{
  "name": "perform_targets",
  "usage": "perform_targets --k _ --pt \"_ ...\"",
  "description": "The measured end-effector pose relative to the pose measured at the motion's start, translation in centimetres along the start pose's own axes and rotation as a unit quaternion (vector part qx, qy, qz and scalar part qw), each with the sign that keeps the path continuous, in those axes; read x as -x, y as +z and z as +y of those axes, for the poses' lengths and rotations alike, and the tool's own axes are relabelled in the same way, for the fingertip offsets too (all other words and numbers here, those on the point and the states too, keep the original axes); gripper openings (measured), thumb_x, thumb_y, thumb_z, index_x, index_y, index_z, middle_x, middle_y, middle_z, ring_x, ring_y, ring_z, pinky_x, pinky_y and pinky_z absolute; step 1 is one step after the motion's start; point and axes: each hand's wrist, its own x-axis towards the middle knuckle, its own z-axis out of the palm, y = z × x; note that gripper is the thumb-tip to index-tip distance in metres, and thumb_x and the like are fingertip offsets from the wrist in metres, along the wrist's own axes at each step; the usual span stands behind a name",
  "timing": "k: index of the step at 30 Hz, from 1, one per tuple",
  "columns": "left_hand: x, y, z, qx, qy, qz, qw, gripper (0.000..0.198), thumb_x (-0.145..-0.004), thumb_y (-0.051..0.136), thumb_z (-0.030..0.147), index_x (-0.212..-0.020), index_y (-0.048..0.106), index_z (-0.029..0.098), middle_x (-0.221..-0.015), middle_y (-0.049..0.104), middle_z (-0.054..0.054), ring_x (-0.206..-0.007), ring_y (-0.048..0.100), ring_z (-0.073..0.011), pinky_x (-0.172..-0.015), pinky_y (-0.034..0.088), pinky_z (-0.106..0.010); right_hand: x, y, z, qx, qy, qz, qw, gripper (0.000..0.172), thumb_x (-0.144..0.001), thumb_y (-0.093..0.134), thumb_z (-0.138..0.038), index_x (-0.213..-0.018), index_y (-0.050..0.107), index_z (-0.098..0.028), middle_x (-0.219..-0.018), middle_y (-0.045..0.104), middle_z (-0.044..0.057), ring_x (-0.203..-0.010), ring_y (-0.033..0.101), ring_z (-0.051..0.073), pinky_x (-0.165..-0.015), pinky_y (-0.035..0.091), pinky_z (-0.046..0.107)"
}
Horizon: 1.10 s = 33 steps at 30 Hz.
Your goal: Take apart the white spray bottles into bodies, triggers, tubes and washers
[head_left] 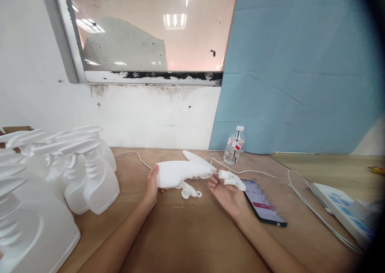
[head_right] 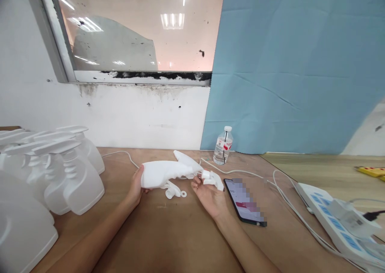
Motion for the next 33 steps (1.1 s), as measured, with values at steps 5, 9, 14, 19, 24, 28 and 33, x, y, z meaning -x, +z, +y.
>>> perform_targets --k 5,9,14,19,24,28,33 --pt "-0.3 -0.1 0.3 0.056 0.019 0.064 0.996 0.051 -0.079 0.053 0.061 -0.098 0.055 0.014 -0.06 0.061 0.0 -0.035 0.054 -0.0117 -0.027 0.033 -0.018 -0.2 -0.5 -0.9 -0.025 -0.007 0.006 1.0 0.015 -0.071 0.068 -0.013 -0.073 0.055 -0.021 -0.077 0.051 -0.001 -0.067 0.048 0.013 -0.061 0.047 0.03" --pt "-0.5 -0.3 0.5 0.095 0.02 0.104 0.99 0.047 -0.082 0.05 0.059 -0.104 0.051 0.017 -0.078 0.065 -0.003 -0.047 0.061 -0.0131 -0.034 0.041 -0.019 -0.4 -1.4 -1.1 -0.04 -0.013 0.023 0.999 0.016 -0.074 0.066 -0.015 -0.071 0.052 -0.021 -0.074 0.049 -0.002 -0.065 0.048 0.012 -0.061 0.048 0.031" --pt "-0.7 -0.3 0.2 0.119 0.022 0.134 0.984 0.042 -0.083 0.051 0.056 -0.106 0.047 0.022 -0.089 0.065 -0.004 -0.053 0.062 -0.0136 -0.041 0.045 -0.021 -0.6 -2.1 -0.9 -0.049 -0.012 0.052 0.997 0.019 -0.077 0.065 -0.018 -0.069 0.048 -0.021 -0.069 0.047 -0.002 -0.06 0.047 0.012 -0.058 0.049 0.031" --pt "-1.4 -0.8 0.0 0.139 0.008 0.17 0.976 0.04 -0.087 0.04 0.058 -0.108 0.042 0.024 -0.099 0.063 -0.007 -0.059 0.065 -0.0155 -0.047 0.05 -0.026 -0.8 -2.7 -1.3 -0.062 -0.014 0.086 0.994 0.021 -0.077 0.064 -0.02 -0.067 0.046 -0.023 -0.065 0.046 -0.003 -0.057 0.048 0.013 -0.058 0.052 0.032" --pt "-1.7 -1.1 0.3 0.143 0.015 0.163 0.976 0.033 -0.086 0.048 0.051 -0.106 0.039 0.026 -0.108 0.061 -0.008 -0.068 0.066 -0.0169 -0.057 0.056 -0.033 -0.7 -2.8 -1.6 -0.061 -0.013 0.11 0.992 0.019 -0.075 0.064 -0.024 -0.066 0.047 -0.024 -0.062 0.048 -0.003 -0.063 0.054 0.016 -0.08 0.055 0.043" --pt "-1.5 -0.7 -0.1 0.129 0.027 0.146 0.98 0.038 -0.08 0.062 0.039 -0.106 0.037 0.027 -0.118 0.058 -0.007 -0.086 0.066 -0.0183 -0.065 0.058 -0.034 -0.8 -2.6 -1.1 -0.058 -0.013 0.111 0.992 0.016 -0.072 0.066 -0.026 -0.067 0.05 -0.024 -0.061 0.051 -0.003 -0.067 0.057 0.016 -0.091 0.051 0.048" --pt "-1.7 -0.1 -0.8 0.091 0.035 0.124 0.987 0.049 -0.075 0.07 0.036 -0.109 0.036 0.027 -0.126 0.053 -0.009 -0.096 0.064 -0.0189 -0.064 0.059 -0.03 -1.4 -2.1 -0.4 -0.039 -0.011 0.105 0.994 0.017 -0.069 0.069 -0.028 -0.066 0.052 -0.024 -0.061 0.053 -0.001 -0.07 0.059 0.018 -0.089 0.051 0.047"
